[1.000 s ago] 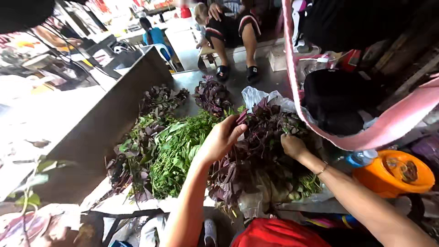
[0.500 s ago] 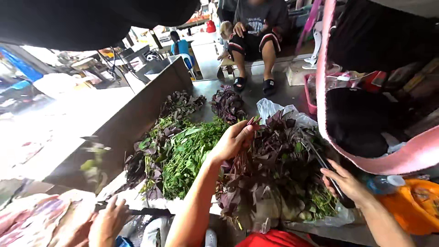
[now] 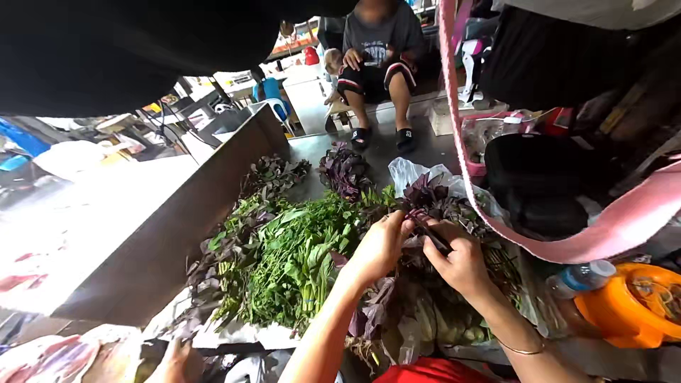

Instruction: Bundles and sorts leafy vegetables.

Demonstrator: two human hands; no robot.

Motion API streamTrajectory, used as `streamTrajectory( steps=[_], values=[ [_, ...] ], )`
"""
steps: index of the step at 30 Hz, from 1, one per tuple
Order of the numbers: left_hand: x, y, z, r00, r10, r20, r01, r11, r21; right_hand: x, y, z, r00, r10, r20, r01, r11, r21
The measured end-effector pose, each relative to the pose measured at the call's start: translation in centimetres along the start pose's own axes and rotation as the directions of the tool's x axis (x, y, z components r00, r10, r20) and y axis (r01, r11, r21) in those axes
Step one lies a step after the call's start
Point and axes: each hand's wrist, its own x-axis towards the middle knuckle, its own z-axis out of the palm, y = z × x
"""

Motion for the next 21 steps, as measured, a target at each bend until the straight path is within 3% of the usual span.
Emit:
streamTrajectory(
  steps=[11, 21],
  values=[
    [-0.7, 0.8, 3.3, 0.985, 0.088, -0.148, -0.065, 0.986, 0.155, -0.1, 0.3, -0.2, 0.998, 0.034, 0.055, -0.029, 0.995, -0.097],
    [-0.4, 0.1, 5.5, 0.914, 0.248, -0.321, -0.156, 0.946, 0.285, -0.3, 1.1, -0.5, 0.999, 0.025, 0.030, -0.021, 0.990, -0.143]
  ],
)
